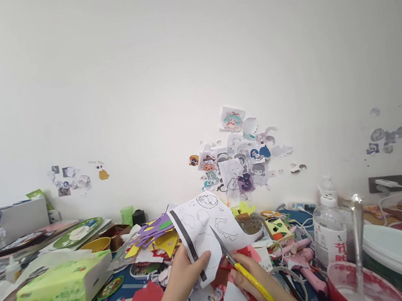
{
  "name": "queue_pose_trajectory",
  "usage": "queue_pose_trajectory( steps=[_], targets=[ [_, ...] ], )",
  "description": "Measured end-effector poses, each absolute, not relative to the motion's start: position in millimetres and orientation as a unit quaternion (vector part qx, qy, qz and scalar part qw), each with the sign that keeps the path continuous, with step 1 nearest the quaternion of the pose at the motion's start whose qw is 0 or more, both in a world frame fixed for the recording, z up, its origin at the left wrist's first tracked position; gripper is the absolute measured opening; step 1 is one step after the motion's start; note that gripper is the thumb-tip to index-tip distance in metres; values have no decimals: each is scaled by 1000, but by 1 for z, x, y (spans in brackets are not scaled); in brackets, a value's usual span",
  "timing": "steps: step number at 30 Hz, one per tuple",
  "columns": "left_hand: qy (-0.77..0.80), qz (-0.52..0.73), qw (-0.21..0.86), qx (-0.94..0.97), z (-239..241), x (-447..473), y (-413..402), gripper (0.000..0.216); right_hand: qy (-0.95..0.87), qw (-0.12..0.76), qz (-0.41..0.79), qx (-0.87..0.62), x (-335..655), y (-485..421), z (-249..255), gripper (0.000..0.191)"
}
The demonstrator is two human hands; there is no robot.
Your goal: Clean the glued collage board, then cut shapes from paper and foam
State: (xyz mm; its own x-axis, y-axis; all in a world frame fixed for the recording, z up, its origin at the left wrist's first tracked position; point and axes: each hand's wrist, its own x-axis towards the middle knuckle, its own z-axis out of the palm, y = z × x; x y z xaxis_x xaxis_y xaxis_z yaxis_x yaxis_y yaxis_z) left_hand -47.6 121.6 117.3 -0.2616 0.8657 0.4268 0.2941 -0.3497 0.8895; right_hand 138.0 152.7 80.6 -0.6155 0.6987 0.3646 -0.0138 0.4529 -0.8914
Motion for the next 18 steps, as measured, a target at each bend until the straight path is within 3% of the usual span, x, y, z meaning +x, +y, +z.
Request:
queue_pose_trajectory(
  steps=[6,13,18],
  targets=[
    [503,620,252,547,117,-51,121,46,-757,382,486,-212,140,154,81,58],
    [516,598,296,536,117,-56,121,53,-764,375,474,-227,140,157,80,54],
    [445,676,319,494,124,-42,117,61,-758,419,442,-235,133,170,66,58]
  ],
)
